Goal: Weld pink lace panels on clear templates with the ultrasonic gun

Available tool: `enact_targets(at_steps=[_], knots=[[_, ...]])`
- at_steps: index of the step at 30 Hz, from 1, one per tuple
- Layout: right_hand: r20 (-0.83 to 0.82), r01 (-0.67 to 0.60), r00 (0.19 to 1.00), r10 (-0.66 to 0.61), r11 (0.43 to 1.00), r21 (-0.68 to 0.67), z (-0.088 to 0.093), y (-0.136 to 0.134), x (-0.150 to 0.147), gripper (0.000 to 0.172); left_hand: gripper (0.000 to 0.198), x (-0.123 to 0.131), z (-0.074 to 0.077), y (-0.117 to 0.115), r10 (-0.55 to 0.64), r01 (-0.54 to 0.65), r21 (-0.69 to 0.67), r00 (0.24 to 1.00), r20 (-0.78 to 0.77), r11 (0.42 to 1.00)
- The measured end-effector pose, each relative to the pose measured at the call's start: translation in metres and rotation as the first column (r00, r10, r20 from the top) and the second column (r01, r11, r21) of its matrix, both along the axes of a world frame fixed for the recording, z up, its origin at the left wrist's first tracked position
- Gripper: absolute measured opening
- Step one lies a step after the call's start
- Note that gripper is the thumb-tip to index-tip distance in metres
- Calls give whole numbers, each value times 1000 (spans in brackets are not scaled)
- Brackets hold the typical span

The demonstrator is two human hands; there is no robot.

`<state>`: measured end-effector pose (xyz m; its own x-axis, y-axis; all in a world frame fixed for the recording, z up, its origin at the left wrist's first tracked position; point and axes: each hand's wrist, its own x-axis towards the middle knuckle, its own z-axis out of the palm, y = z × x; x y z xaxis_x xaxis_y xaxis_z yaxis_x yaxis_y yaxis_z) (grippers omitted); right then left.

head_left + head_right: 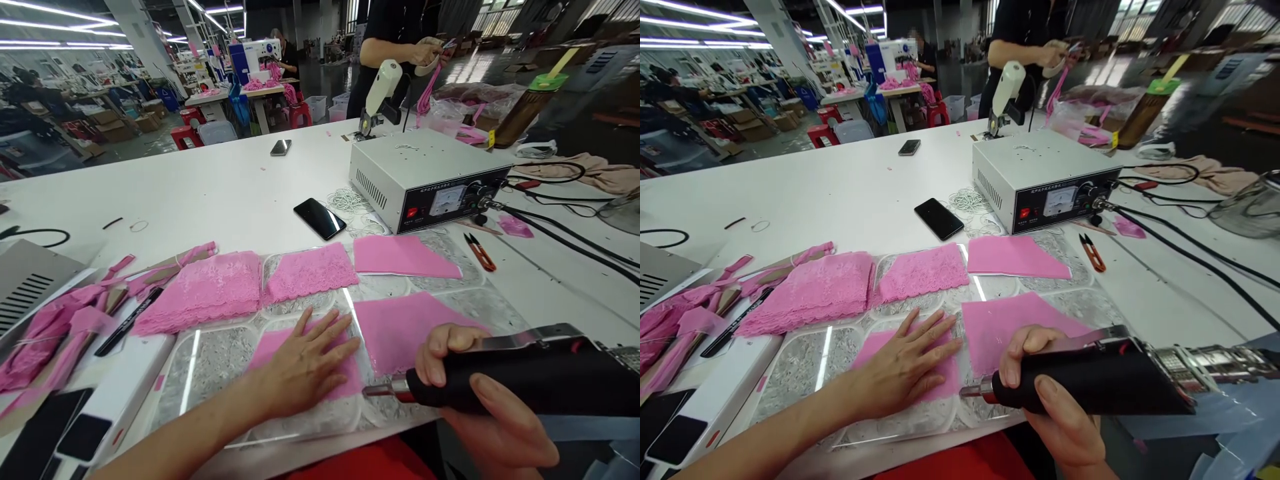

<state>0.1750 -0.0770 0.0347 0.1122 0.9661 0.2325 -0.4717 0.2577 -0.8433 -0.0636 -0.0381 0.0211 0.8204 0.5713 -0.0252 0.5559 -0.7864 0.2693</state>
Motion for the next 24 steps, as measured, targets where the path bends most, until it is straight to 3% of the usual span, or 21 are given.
enact_targets(at_steps=[8, 24], knots=[[-7, -7, 1000, 7, 1000, -18, 3, -2, -2, 14, 49, 11, 4, -1, 28, -28, -6, 1000, 8, 1000], [-8, 38, 999, -38, 999, -26, 1, -4, -2, 16, 44, 16, -4, -5, 61, -60, -4, 997, 39, 998]])
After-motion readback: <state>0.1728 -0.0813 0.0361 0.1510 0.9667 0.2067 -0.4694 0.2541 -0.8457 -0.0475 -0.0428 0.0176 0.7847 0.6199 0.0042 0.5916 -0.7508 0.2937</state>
